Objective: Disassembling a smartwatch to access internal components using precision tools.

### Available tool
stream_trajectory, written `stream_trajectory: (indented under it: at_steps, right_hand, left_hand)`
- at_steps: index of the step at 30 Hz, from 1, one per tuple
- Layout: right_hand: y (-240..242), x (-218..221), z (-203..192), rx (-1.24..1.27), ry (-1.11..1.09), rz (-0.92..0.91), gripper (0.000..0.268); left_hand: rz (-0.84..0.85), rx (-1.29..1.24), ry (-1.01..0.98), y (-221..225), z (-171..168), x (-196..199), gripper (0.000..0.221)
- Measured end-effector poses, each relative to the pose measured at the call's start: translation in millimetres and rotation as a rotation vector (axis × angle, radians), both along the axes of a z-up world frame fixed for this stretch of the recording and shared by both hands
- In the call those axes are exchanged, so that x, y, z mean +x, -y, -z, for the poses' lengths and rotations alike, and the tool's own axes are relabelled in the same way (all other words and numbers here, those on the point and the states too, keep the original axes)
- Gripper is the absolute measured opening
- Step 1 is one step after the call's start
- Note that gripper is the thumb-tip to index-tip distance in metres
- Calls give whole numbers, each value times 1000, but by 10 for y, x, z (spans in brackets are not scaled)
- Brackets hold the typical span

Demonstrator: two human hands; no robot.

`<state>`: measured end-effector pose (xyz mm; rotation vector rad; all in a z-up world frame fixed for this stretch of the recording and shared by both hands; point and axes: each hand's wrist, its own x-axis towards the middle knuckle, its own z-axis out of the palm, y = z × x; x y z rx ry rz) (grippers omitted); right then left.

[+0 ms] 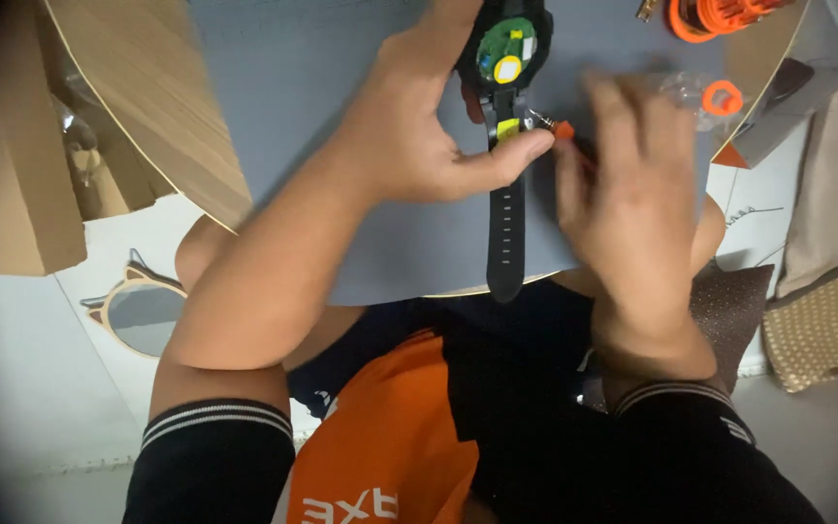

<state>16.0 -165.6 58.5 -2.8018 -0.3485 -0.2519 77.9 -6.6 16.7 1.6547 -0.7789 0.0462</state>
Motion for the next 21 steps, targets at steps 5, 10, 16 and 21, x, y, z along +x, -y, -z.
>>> stream_trajectory:
  at_steps: [5,10,16,21]
  right_hand:
    - [-8,-76,225,55,-1,-18,33]
    - [56,-138,254,333,-6,13,32]
    - [68,-155,191,583,111,-36,20]
    - [29,-80,238,762,98,-103,19]
  left_hand:
    - [-16,37,84,1,42,-4,70]
    - [-21,45,105,4,75,1,74]
    - [-20,92,118,22,84,-1,72]
    - [-37,67,108,8,75,-14,72]
